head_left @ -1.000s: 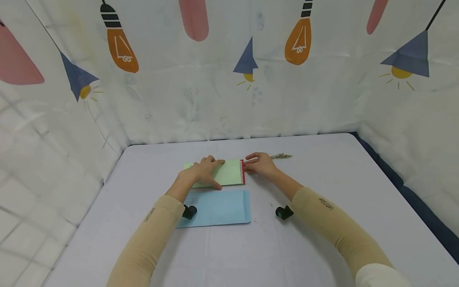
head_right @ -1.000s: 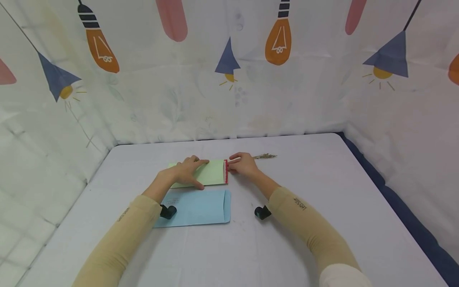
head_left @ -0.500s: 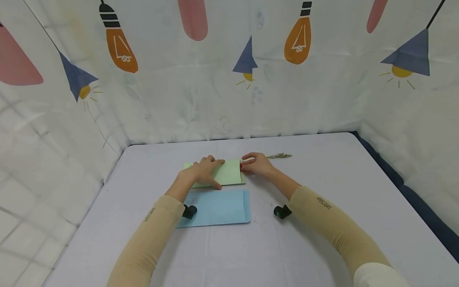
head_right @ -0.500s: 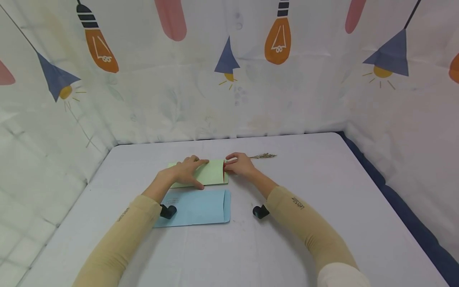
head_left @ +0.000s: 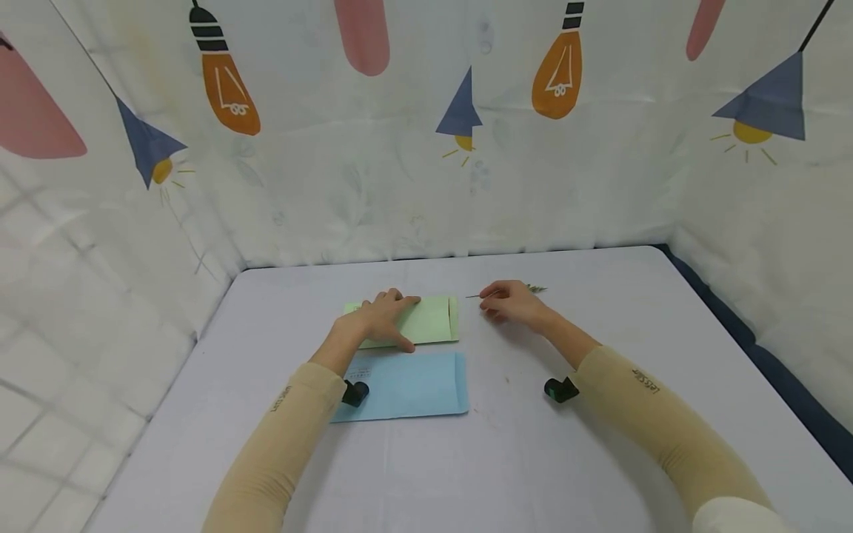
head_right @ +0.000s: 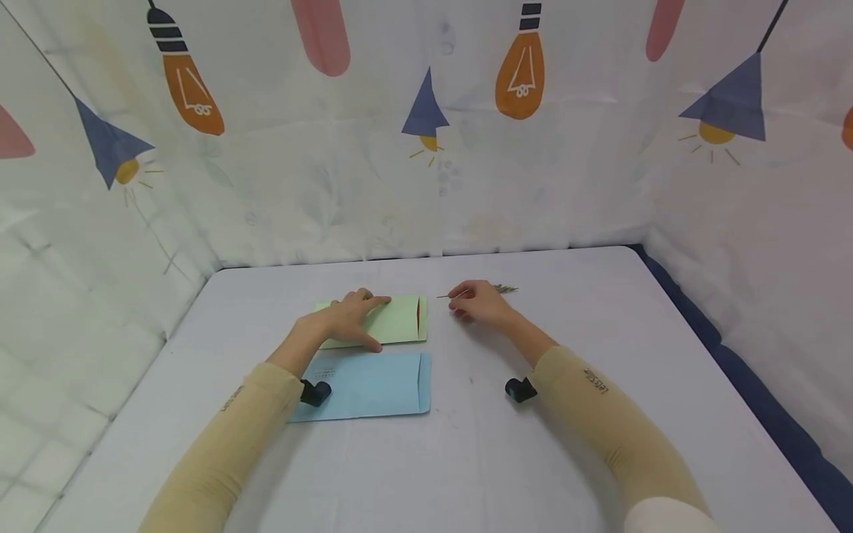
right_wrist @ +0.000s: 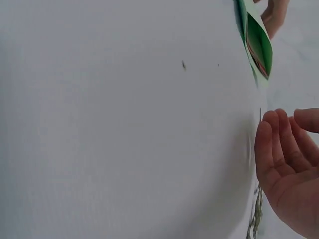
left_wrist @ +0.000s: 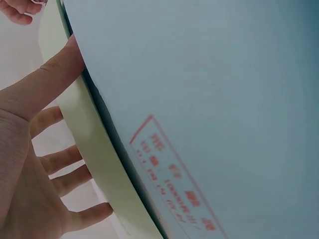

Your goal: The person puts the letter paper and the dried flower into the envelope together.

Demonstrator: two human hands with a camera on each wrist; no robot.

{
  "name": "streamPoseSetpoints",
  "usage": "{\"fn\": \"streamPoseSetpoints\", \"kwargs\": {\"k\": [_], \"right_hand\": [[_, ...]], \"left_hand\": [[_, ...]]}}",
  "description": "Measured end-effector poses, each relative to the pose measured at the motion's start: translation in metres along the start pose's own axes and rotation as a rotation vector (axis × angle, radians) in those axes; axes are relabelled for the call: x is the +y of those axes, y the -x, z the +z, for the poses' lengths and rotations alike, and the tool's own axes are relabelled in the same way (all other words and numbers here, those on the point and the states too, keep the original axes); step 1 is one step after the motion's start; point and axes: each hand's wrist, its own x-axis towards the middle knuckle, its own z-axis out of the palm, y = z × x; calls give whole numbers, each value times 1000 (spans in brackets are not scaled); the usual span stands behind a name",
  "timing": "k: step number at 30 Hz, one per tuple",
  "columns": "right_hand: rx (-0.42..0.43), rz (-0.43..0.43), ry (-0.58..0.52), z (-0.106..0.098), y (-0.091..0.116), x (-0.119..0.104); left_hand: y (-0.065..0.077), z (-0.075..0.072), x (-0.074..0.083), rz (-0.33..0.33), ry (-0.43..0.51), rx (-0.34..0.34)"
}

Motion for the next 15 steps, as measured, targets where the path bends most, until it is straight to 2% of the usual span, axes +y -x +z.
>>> {"fn": "streamPoseSetpoints", "kwargs": {"k": [3, 7, 15], "right_hand": [[27, 3, 37, -19, 6, 4], [59, 20, 26, -41, 9, 11], [122, 34, 47, -70, 15, 18]], "left_hand": [[-1, 0, 0, -2, -8, 4], [0, 0, 0, -8, -15, 5], [1, -3, 1, -12, 1, -13]]}}
